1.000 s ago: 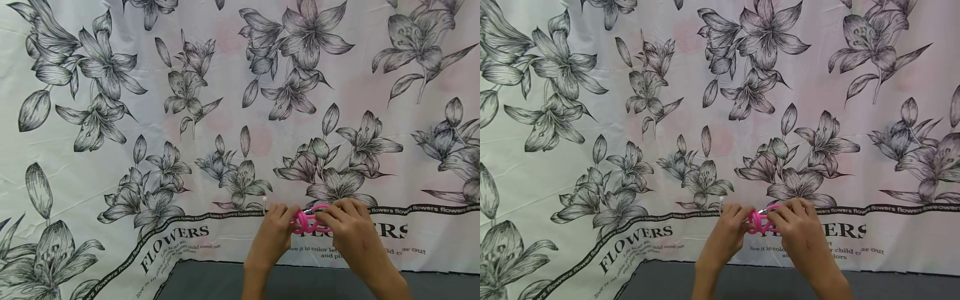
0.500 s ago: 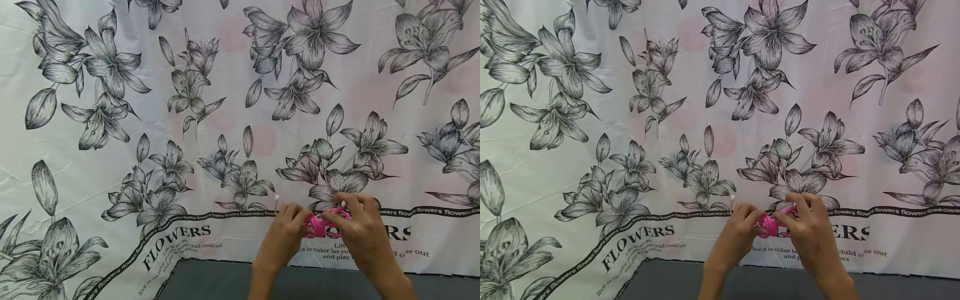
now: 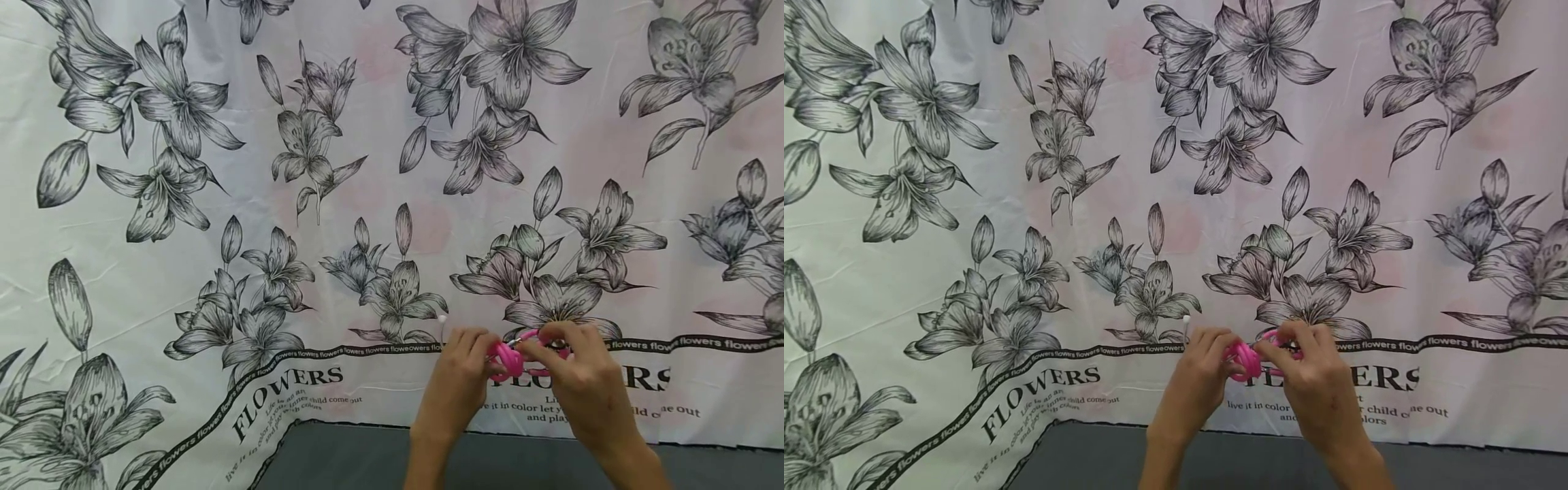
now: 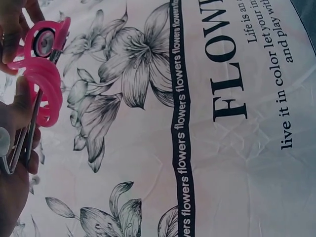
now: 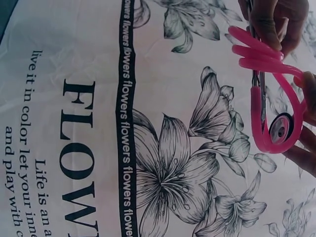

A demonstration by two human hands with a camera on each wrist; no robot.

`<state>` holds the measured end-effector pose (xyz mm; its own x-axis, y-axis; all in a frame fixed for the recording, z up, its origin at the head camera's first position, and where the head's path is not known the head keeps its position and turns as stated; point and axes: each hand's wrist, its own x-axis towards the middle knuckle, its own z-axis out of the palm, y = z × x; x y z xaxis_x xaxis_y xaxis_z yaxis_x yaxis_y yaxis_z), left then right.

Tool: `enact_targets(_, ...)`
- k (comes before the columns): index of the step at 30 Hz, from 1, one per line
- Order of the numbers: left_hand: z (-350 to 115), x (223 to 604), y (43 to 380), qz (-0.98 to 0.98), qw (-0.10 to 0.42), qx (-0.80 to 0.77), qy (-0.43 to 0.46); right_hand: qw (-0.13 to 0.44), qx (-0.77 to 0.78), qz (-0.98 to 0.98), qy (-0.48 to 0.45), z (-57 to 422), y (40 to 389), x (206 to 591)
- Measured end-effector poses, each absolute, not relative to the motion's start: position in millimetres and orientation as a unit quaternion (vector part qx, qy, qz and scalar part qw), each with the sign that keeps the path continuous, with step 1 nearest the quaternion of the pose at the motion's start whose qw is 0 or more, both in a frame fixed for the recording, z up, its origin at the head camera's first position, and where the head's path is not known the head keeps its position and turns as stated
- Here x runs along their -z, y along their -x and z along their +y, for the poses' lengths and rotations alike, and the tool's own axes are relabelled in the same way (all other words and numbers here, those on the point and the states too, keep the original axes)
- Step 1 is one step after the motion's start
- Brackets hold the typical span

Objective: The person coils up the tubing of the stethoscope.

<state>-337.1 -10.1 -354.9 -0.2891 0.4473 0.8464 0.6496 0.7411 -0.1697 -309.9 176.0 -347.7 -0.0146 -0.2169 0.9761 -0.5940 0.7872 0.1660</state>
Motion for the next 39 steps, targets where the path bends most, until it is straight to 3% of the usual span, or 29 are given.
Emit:
enact_targets(12, -7.9, 353.4, 337.7, -0.783, 0.498, 0.150, 0.341, 0.615, -0.211, -0.697, -0.301, 173.8, 316.5, 354.3)
enact_targets(19, -1.5, 354.3, 340.3, -0.744, 0.534, 0.163, 0.367, 0.594, -0.295, -0.690, -0.291, 187.9, 328.6, 356.4)
enact_targets(28, -3.3, 358.1, 343.8, -0.746, 0.519, 0.175, 0.379, 0.443, -0.396, -0.774, -0.220, 204.9, 314.3, 352.2)
enact_targets(34, -5.0, 361.5, 345.5, -0.753, 0.511, 0.170, 0.378, 0.410, -0.383, -0.795, -0.233, 209.0, 317.0, 351.1)
enact_targets(39, -4.9, 360.3, 345.5, -0.747, 0.516, 0.168, 0.383, 0.424, -0.375, -0.791, -0.231, 203.0, 319.3, 349.9)
